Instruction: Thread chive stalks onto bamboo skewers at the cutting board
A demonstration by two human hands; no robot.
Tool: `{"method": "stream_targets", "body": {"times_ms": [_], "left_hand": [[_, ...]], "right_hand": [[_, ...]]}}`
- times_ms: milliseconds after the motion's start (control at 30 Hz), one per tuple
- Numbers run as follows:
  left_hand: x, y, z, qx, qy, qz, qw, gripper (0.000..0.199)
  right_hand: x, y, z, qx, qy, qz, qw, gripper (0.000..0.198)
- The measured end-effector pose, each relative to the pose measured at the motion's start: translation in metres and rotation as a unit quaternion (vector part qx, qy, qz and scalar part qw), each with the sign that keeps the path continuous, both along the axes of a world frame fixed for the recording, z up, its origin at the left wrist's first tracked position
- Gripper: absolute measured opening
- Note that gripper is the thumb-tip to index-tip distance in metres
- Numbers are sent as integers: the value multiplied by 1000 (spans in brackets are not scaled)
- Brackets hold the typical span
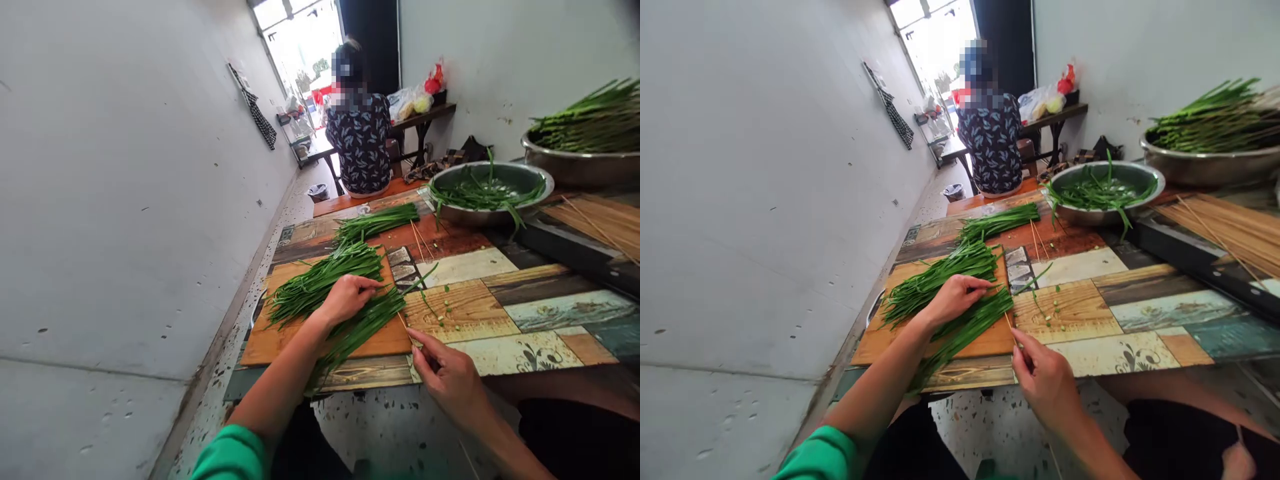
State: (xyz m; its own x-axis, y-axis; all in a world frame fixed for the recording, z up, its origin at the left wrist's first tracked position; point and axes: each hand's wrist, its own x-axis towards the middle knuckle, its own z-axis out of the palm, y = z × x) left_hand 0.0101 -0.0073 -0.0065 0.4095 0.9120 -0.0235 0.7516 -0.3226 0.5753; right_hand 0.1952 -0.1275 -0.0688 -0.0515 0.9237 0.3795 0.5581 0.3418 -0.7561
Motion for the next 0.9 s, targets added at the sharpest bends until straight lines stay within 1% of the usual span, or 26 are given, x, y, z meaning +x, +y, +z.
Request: {"method": "stream_targets", "body": {"times_ms": [133,233,333,433,533,700,900], "left_hand": [[-1,1,-3,-5,-12,-2,1000,33],[-2,3,-6,-9,-27,-7,1000,33],[-3,3,-9,-19,-49,-6,999,32],[-3,5,-11,-30,-58,3,998,32],[-2,6,-9,-36,-66,15,997,30],[-2,5,-4,-39,-69,21,997,28],[-2,8,-8,-31,-68,16,997,27]], "right_hand": [[2,2,-6,26,-5,2,1000,34],[3,3,-6,34,-11,2,999,34],[2,1,-2,21,-10,2,1000,33],[0,0,1,-15,3,-5,1000,33],[0,0,1,-32,11,-3,999,33],[1,0,1,-20,15,4,1000,32],[1,0,1,-14,13,3,1000,31]]}}
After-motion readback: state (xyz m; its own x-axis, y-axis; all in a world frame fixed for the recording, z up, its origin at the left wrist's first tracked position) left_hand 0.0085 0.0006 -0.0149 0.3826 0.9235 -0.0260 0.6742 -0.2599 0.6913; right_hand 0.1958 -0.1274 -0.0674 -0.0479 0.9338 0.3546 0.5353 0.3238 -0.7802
